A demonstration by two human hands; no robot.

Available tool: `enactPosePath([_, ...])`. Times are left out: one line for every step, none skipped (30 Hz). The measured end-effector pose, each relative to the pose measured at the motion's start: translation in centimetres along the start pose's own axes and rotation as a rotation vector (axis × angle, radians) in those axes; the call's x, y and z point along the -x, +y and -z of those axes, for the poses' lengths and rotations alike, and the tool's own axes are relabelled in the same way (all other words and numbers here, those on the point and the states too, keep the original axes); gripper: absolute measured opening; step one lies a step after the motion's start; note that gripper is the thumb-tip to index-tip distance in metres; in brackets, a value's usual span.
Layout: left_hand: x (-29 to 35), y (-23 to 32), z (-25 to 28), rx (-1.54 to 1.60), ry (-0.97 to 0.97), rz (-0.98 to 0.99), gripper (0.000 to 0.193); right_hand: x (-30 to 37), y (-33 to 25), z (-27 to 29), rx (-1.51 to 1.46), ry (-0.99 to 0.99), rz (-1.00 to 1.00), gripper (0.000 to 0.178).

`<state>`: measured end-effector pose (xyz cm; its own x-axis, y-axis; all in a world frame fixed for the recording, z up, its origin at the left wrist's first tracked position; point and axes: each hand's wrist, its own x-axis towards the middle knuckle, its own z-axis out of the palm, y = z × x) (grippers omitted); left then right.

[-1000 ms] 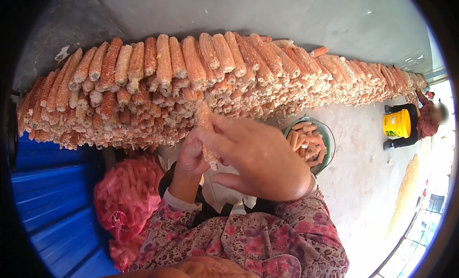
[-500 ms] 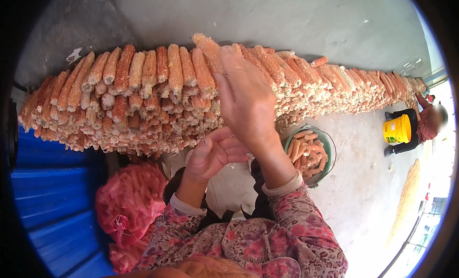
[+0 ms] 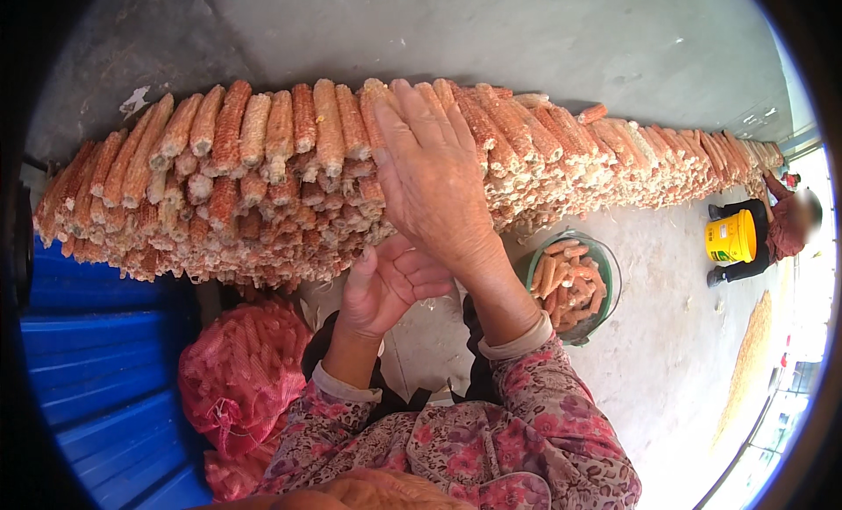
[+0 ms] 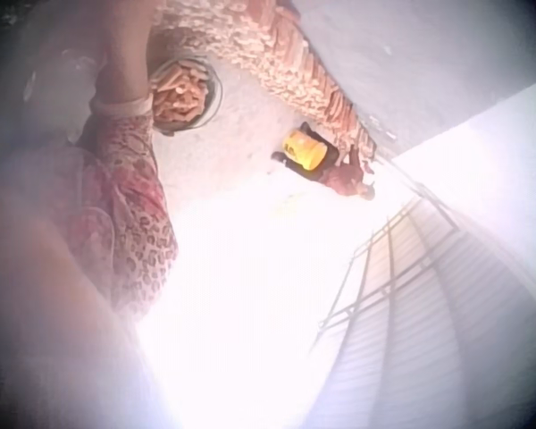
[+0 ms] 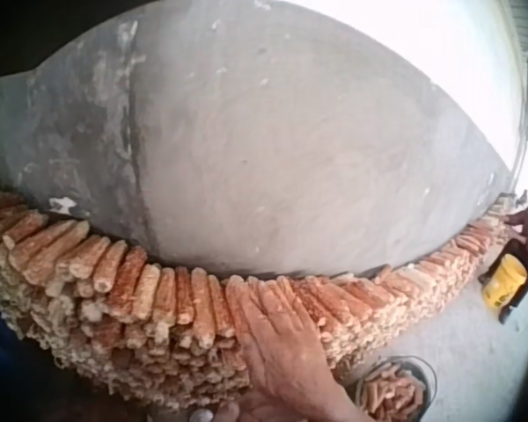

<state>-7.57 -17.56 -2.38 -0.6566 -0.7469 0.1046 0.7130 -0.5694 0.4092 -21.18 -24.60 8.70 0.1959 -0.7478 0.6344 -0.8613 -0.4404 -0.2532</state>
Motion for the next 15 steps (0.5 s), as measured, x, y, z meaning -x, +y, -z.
enactPosePath([0.1,0.0,0.1,-0.003,0.004,-0.004,0.083,0.0,0.1,-0.1,0.027,-0.016,0.013,0.050])
enactPosePath([0.2,0.0,0.1,-0.006,0.009,-0.008,0.083,0.0,0.0,-0.3,0.033,-0.018,0.011,0.050])
enactPosePath([0.3,0.0,0.2,0.000,0.008,-0.011,0.082,0.0,-0.1,-0.4,0.042,-0.019,0.008,0.050])
enactPosePath([0.4,-0.1,0.3,0.005,0.008,-0.014,0.082,0.0,-0.2,-0.5,0.051,-0.021,0.005,0.051])
enactPosePath([0.5,-0.1,0.5,0.011,0.008,-0.017,0.081,0.1,-0.2,-0.7,0.053,-0.011,-0.004,0.050])
enactPosePath([0.6,-0.1,0.5,0.018,0.016,-0.022,0.079,0.2,-0.1,-1.1,0.056,-0.001,-0.014,0.049])
enactPosePath([0.6,-0.1,0.6,0.024,0.024,-0.028,0.077,0.3,-0.2,-1.3,0.060,0.008,-0.026,0.049])
enactPosePath([0.6,-0.1,0.7,0.031,0.032,-0.033,0.075,0.3,-0.3,-1.5,0.072,0.016,-0.028,0.048])
enactPosePath([0.7,-0.1,0.8,0.062,0.041,-0.041,0.072,0.2,-0.6,-1.7,0.083,0.027,-0.029,0.048])
enactPosePath([0.7,-0.3,1.0,0.092,0.050,-0.049,0.069,0.1,-0.7,-1.8,0.095,0.037,-0.031,0.047])
enactPosePath([0.7,-0.4,1.1,0.123,0.059,-0.056,0.067,0.0,-0.8,-1.8,0.095,0.051,-0.026,0.047])
enactPosePath([0.8,-0.5,1.1,0.117,0.077,-0.055,0.066,0.0,-0.9,-1.7,0.089,0.065,-0.021,0.047])
enactPosePath([0.7,-0.4,1.1,0.111,0.095,-0.053,0.064,0.0,-0.9,-1.7,0.086,0.078,-0.019,0.047])
enactPosePath([0.5,-0.3,1.1,0.105,0.112,-0.048,0.063,-0.1,-0.9,-1.7,0.068,0.101,-0.005,0.047])
enactPosePath([0.0,-0.3,1.0,0.113,0.126,-0.051,0.062,-0.2,-0.5,-1.5,0.055,0.123,0.005,0.047])
